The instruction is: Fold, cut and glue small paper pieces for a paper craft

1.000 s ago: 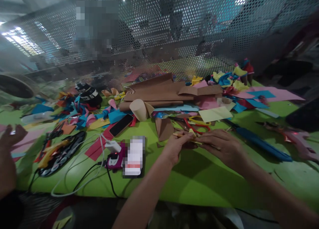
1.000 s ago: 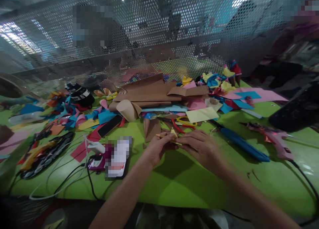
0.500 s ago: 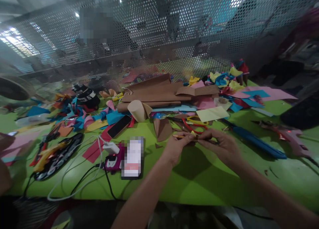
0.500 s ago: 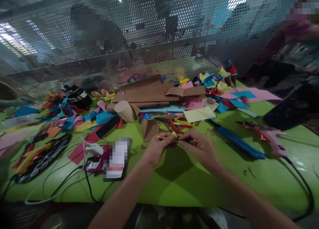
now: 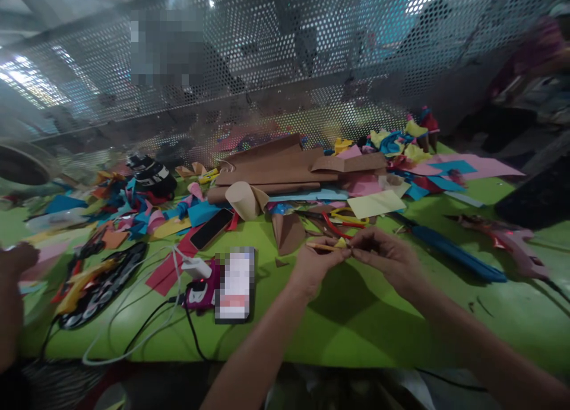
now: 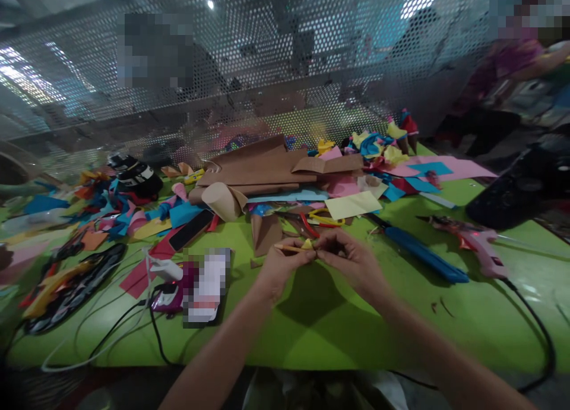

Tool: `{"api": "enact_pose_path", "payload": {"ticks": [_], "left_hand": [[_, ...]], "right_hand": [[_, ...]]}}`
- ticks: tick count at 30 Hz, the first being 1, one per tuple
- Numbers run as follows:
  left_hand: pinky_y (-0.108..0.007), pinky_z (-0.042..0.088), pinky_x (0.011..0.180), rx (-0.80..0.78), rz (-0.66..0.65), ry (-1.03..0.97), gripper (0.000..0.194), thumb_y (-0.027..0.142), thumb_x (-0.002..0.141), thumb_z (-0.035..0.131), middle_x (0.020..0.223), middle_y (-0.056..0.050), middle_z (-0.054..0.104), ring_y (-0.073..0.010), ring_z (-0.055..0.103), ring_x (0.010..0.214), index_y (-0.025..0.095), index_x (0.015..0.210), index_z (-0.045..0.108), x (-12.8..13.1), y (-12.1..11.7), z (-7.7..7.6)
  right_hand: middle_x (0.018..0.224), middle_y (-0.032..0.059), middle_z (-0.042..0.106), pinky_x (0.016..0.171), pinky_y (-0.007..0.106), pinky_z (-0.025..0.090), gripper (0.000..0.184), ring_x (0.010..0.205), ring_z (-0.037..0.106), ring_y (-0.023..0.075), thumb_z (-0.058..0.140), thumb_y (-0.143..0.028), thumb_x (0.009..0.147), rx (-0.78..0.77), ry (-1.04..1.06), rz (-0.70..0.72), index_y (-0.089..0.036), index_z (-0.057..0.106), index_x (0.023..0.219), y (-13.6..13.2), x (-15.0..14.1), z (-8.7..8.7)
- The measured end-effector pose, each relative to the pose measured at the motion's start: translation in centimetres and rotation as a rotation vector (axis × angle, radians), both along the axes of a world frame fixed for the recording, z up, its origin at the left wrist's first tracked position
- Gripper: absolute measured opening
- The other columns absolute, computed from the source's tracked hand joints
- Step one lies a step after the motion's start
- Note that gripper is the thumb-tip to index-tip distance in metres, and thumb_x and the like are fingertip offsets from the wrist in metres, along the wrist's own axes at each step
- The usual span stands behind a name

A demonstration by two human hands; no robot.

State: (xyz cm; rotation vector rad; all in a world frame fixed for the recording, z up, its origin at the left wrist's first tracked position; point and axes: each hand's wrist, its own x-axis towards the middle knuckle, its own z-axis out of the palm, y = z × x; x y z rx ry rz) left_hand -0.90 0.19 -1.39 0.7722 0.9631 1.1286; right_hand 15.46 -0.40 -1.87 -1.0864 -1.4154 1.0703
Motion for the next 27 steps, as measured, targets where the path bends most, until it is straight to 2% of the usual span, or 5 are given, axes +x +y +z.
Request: {"api": "enact_pose_path", "payload": {"ticks": [4,9,12,21,27], "left_hand": [[-0.026,0.047,0.067,-0.026,0.022,-0.021,0.043,0.034,0.041,0.097,0.062,0.001,0.065,-0.0120,0.060,0.063,0.013,0.065,0.068,0.23,-0.07,-0.10],[-0.025,0.047,0.060,-0.118,0.078,-0.088,0.048,0.036,0.037,0.097,0.063,0.001,0.065,-0.0105,0.059,0.057,0.013,0.067,0.067,0.43,-0.25,0.20],[-0.023,0.047,0.059,-0.133,0.098,-0.111,0.047,0.034,0.038,0.097,0.065,0.000,0.067,-0.0096,0.059,0.057,0.012,0.067,0.067,0.51,-0.33,0.35],[-0.023,0.049,0.061,-0.158,0.085,-0.181,0.043,0.030,0.041,0.095,0.067,0.001,0.066,-0.0104,0.061,0.063,0.015,0.066,0.063,0.78,-0.47,0.20],[-0.024,0.049,0.059,-0.133,0.046,-0.127,0.037,0.034,0.050,0.090,0.068,0.000,0.065,-0.0113,0.060,0.061,0.015,0.069,0.065,0.10,-0.43,0.70]], "right_hand": [[0.076,0.0026,0.073,0.060,0.031,0.056,0.017,0.069,0.069,0.0195,0.071,-0.040,0.084,0.203,-0.143,-0.040,-0.024,0.072,0.082,-0.02,-0.06,-0.43],[0.083,0.0041,0.078,0.064,0.033,0.057,0.010,0.073,0.072,0.0203,0.063,-0.027,0.094,0.701,-0.524,-0.113,-0.024,0.073,0.093,0.06,0.19,-0.30],[0.087,0.0053,0.078,0.068,0.033,0.056,0.009,0.076,0.073,0.0206,0.062,-0.025,0.095,0.880,-0.712,-0.182,-0.024,0.071,0.097,0.08,0.28,-0.18],[0.079,0.0044,0.076,0.067,0.029,0.049,0.010,0.068,0.069,0.0163,0.058,-0.020,0.098,1.042,-0.889,-0.230,-0.018,0.066,0.093,-0.03,0.31,0.31],[0.081,0.0043,0.075,0.072,0.030,0.051,0.009,0.074,0.068,0.0176,0.059,-0.015,0.096,1.077,-0.874,-0.193,-0.019,0.067,0.100,-0.32,0.74,0.41]]}}
